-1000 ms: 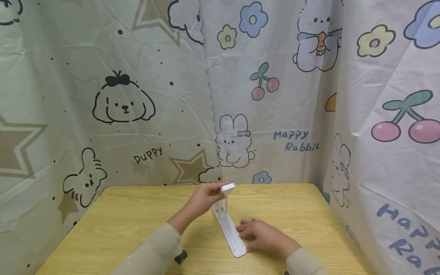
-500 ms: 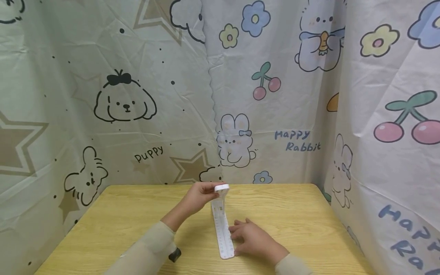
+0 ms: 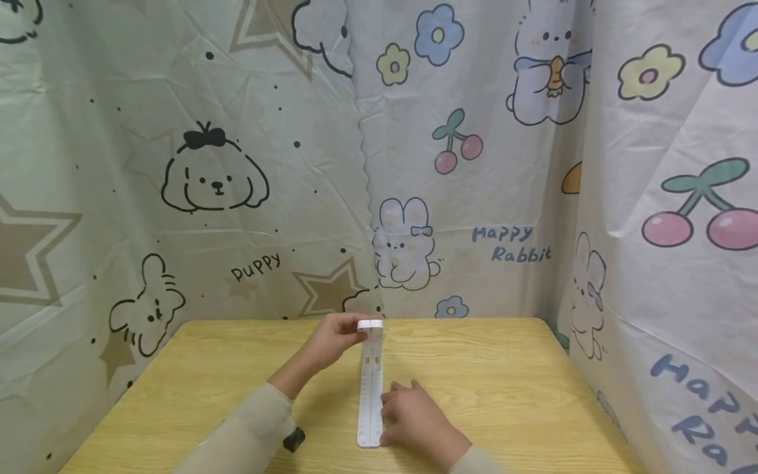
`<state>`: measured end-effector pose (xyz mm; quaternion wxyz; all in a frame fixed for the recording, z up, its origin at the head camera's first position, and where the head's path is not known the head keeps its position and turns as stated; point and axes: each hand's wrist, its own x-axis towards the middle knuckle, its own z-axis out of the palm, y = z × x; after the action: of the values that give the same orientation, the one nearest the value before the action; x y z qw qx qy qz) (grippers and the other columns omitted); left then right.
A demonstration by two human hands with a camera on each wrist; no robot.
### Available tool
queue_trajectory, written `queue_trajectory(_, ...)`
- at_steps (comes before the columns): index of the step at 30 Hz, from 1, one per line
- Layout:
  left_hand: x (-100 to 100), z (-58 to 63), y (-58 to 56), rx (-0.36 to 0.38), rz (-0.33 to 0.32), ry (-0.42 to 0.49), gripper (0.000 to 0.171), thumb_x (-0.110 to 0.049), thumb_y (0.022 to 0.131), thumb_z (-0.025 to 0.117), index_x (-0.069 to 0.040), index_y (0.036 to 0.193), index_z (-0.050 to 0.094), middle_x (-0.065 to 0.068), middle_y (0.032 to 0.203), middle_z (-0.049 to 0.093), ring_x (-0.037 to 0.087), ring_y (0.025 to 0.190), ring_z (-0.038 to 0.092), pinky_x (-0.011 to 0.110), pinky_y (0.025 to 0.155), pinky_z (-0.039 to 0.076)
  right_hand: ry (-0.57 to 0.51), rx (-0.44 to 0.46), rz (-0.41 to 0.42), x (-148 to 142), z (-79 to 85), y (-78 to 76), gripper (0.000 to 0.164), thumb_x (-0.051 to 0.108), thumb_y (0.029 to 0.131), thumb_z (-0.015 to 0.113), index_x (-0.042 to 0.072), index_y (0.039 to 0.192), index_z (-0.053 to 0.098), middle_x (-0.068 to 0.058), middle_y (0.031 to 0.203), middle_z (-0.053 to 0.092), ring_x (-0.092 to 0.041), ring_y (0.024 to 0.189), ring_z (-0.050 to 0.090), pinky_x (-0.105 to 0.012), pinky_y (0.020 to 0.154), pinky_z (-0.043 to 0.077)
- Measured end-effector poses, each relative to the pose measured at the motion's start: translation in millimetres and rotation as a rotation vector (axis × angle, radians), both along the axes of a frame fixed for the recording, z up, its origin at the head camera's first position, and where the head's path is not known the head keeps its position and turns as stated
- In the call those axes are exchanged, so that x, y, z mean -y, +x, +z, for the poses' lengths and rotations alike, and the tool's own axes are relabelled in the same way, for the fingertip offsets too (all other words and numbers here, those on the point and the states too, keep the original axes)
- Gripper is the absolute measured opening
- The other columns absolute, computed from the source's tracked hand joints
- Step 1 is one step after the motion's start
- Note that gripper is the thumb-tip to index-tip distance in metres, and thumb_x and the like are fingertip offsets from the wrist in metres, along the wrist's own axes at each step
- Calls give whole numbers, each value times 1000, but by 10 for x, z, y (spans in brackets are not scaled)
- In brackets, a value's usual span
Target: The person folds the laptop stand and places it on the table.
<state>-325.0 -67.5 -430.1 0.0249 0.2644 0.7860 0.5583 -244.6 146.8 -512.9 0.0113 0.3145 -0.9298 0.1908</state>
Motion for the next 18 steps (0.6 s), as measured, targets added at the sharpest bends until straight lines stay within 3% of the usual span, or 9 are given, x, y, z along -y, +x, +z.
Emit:
queue_trajectory(4, 40, -8, -12, -8, 8, -2, 30, -2, 98, 66, -16, 123, 74, 3, 125, 73, 22, 120, 66, 37, 98, 58, 14, -1, -2, 40, 14, -10, 36, 38, 69, 90, 18, 97, 82, -10, 127, 72, -42, 129, 60, -72, 110, 37)
queue_trajectory(9, 50, -16, -16, -4, 18, -13, 31, -2, 98, 65, -18, 124, 74, 0, 124, 73, 19, 119, 67, 37, 98, 58, -2, 120, 30, -54, 64, -84, 34, 36, 73, 88, 20, 102, 81, -6, 134, 69, -39, 136, 54, -68, 115, 33)
queue_trajectory(13, 55, -26, -15, 0, 22, -19, 30, -2, 98, 65, -18, 122, 74, 0, 121, 73, 18, 116, 67, 37, 96, 58, -35, 209, 54, -145, 98, -178, 34, 34, 77, 87, 21, 107, 80, -1, 139, 66, -33, 138, 53, -58, 115, 39)
queue_trajectory(18, 63, -66, -25, -3, 26, 0, 27, -3, 97, 68, -15, 121, 74, 3, 120, 73, 23, 119, 66, 40, 100, 57, -154, 216, 13, -223, 116, -376, 35, 28, 83, 85, 12, 113, 78, -7, 138, 66, -34, 132, 58, -56, 111, 45)
